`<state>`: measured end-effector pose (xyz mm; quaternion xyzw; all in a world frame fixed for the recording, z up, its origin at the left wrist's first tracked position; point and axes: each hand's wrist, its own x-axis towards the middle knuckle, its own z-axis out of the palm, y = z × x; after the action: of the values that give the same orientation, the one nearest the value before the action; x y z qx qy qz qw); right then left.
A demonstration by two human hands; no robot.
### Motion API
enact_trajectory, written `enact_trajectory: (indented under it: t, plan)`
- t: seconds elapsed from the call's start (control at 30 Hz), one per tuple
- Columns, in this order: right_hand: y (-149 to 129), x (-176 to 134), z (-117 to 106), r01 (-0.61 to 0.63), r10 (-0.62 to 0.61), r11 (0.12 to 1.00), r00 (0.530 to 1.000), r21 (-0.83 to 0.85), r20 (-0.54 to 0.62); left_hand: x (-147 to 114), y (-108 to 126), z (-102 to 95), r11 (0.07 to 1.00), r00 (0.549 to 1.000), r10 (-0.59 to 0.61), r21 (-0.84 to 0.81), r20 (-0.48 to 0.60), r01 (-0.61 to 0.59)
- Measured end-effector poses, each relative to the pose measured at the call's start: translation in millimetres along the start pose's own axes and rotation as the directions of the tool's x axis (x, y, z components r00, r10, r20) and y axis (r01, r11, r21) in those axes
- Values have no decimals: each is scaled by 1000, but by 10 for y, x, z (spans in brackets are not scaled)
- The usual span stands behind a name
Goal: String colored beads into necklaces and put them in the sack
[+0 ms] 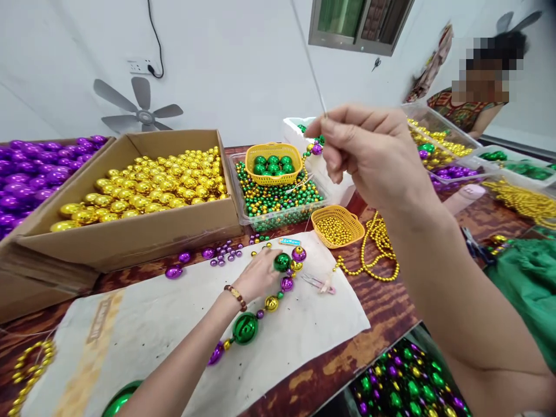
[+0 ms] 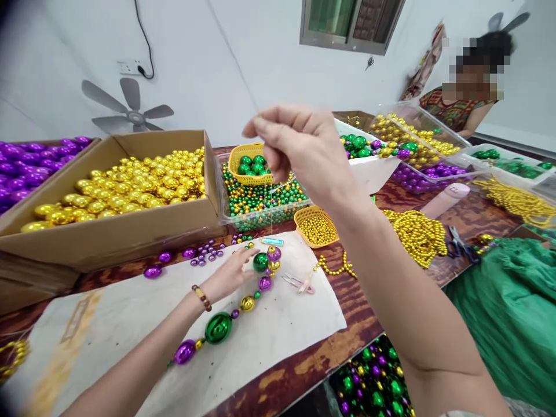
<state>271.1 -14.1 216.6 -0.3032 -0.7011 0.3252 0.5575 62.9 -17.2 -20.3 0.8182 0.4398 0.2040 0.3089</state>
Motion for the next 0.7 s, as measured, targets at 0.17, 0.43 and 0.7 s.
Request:
enact_trajectory:
  t: [0.17,0.43,0.7]
  plan:
    - [63,-149,-16,-92,91,995,995,-43,-32,15,-242,413,991,998,33,125,50,-39]
    - [300,-518,-550,-181,180,984,974,6,-140,341,-124,482,958,982,109,247,155,-146]
    - [902,-1109,-1622,-250,271,962,786,115,-556,170,-200,21,906,966,-180,-350,186,236]
